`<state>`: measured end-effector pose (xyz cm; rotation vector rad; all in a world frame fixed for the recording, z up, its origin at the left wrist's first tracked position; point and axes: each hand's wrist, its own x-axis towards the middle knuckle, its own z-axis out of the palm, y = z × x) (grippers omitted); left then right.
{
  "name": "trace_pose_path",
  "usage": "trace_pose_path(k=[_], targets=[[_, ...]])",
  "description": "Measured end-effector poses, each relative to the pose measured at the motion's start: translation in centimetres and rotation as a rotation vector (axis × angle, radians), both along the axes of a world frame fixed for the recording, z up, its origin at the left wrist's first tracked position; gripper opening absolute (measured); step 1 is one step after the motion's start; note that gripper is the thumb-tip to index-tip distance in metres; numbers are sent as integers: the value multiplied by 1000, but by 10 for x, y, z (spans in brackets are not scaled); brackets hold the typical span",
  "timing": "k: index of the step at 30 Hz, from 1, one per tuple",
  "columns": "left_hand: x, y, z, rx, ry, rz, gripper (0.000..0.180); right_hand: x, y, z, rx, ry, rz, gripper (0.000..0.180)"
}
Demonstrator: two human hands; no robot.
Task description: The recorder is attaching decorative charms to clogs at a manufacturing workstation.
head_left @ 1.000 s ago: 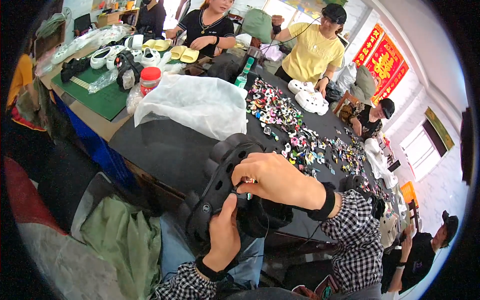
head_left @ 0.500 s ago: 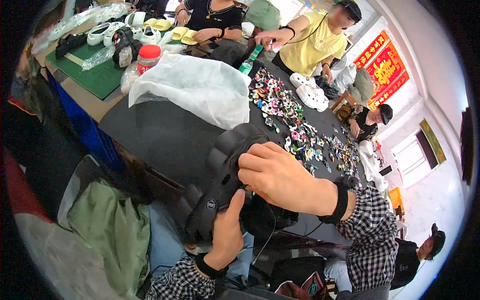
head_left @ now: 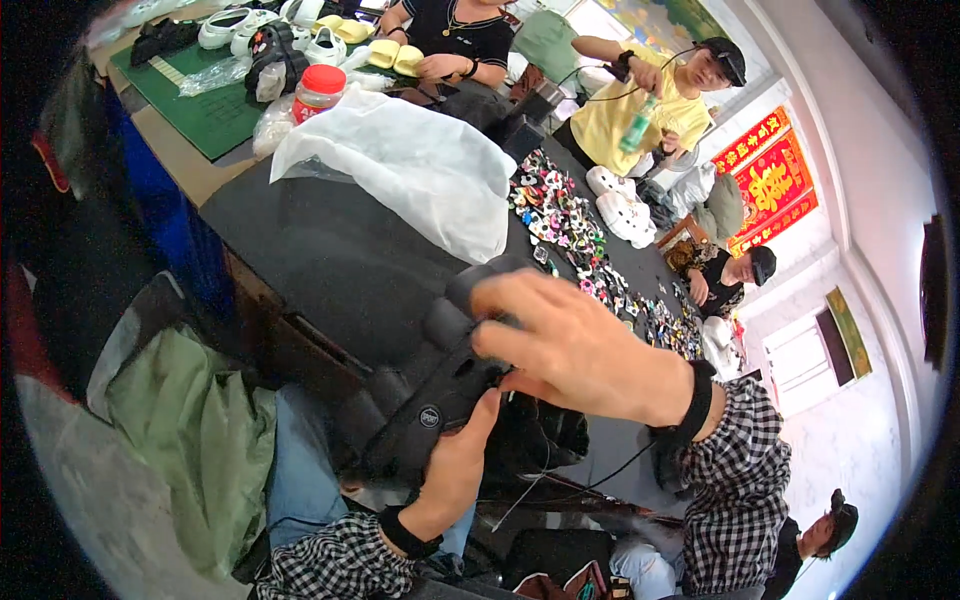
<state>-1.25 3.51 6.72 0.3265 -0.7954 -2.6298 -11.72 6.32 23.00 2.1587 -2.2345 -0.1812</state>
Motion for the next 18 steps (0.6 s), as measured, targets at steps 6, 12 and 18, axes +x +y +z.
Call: trace_pose_path(k=[6, 12, 18], targets=[[9, 6, -23, -86, -48, -252, 36, -23, -14, 1, 240, 133, -14, 100], [16, 11, -31, -168, -85, -288, 40, -26, -12, -9, 278, 12, -79, 92], [21, 5, -26, -183, -100, -362, 40, -18, -6, -16, 198, 6, -142, 87]])
